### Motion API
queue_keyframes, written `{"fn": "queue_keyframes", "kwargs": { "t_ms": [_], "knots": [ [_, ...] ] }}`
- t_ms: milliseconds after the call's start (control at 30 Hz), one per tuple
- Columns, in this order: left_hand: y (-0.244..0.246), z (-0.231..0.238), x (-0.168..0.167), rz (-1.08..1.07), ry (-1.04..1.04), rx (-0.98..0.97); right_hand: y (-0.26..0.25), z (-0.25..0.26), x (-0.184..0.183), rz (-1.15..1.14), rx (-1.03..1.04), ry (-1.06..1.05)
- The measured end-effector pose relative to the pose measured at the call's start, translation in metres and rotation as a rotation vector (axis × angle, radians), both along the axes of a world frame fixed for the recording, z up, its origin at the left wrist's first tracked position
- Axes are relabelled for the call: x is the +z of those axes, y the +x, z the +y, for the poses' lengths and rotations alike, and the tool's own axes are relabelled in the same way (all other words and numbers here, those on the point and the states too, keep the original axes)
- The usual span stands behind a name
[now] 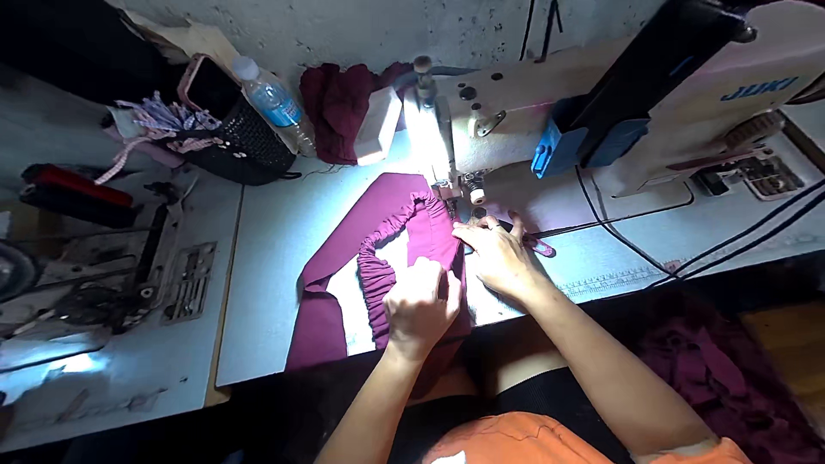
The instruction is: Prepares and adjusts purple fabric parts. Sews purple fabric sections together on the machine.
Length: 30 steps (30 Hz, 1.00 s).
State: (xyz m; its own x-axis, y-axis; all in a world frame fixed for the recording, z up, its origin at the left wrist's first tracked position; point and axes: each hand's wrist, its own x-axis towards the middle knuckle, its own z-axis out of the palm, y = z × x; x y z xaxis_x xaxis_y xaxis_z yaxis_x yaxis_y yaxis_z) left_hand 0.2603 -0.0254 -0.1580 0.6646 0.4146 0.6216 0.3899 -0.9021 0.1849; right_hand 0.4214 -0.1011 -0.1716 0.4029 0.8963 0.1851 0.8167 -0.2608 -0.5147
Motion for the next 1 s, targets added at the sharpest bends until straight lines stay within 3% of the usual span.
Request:
{"fn": "queue_keyframes", "kwargs": {
  "t_ms": [367, 733, 1000],
  "knots": [
    [-0.009, -0.023, -0.019, 0.061, -0.05, -0.081, -0.002, 0.001, -0.003, -0.037, -0.019, 0.03],
    [-0.011, -0.023, -0.024, 0.114, -0.25, -0.15, 0.004, 0.003, 0.0, 0.001, 0.006, -0.018],
    [-0.011, -0.026, -0.02, 0.166, -0.251, -0.132, 0.004, 0.003, 0.002, -0.011, 0.014, -0.041]
  ]
}}
